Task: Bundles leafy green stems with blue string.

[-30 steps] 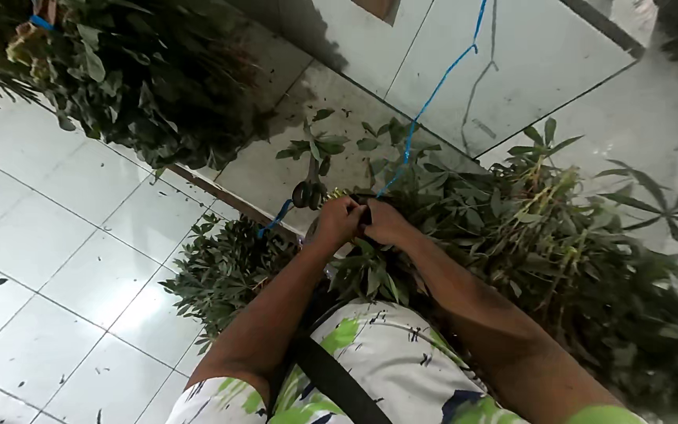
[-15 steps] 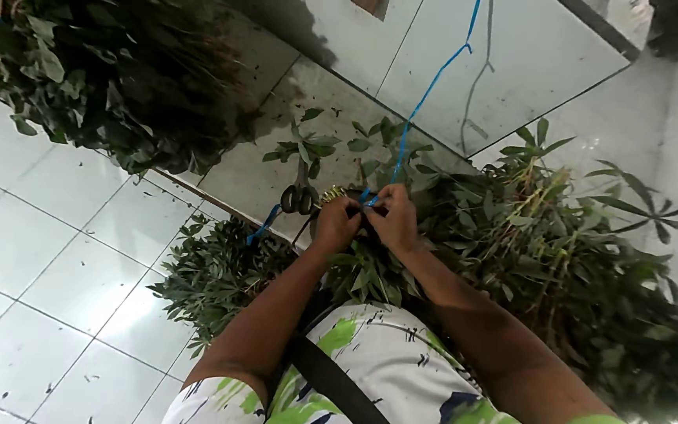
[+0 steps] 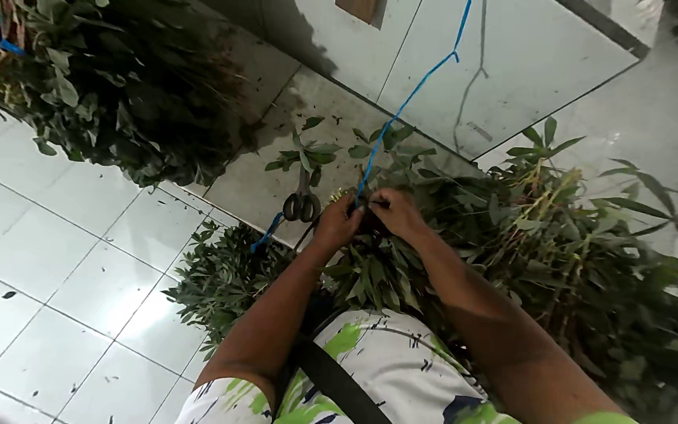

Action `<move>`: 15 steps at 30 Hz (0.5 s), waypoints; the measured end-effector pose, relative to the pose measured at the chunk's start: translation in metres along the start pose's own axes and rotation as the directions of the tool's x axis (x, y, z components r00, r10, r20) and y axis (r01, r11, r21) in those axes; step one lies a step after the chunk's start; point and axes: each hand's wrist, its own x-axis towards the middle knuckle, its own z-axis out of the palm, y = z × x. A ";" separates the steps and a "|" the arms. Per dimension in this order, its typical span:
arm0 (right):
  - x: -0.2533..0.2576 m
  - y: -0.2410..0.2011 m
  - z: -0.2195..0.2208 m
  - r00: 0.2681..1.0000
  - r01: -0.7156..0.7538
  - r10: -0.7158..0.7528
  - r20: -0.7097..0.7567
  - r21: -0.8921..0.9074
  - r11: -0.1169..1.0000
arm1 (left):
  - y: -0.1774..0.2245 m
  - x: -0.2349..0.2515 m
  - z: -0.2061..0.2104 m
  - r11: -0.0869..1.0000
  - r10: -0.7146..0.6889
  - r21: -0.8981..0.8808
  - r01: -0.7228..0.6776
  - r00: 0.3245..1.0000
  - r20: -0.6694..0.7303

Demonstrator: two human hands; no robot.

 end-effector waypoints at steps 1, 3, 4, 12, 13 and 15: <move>0.001 0.000 -0.002 0.998 -0.043 0.042 0.053 0.029 0.999 | 0.002 0.001 0.000 0.999 -0.027 -0.025 0.027 1.000 -0.003; 0.001 0.001 -0.008 0.979 -0.126 0.110 0.171 0.085 0.988 | 0.011 0.002 0.000 0.987 -0.122 -0.104 0.122 0.992 0.014; 0.000 0.002 -0.012 0.968 -0.140 0.117 0.221 0.090 0.986 | 0.018 0.003 0.001 0.974 -0.173 -0.141 0.175 0.985 0.030; 0.020 -0.001 -0.007 0.923 -0.085 0.103 0.371 -0.065 0.994 | 0.016 0.009 -0.005 0.983 -0.125 -0.136 0.124 0.992 0.004; 0.021 -0.005 -0.007 0.924 -0.086 0.126 0.362 -0.126 0.988 | 0.018 0.007 -0.006 0.988 -0.096 -0.125 0.096 0.995 0.005; 0.025 -0.003 -0.002 0.940 -0.045 0.124 0.317 -0.243 0.969 | 0.019 0.004 -0.005 0.995 -0.046 -0.092 0.046 0.999 -0.003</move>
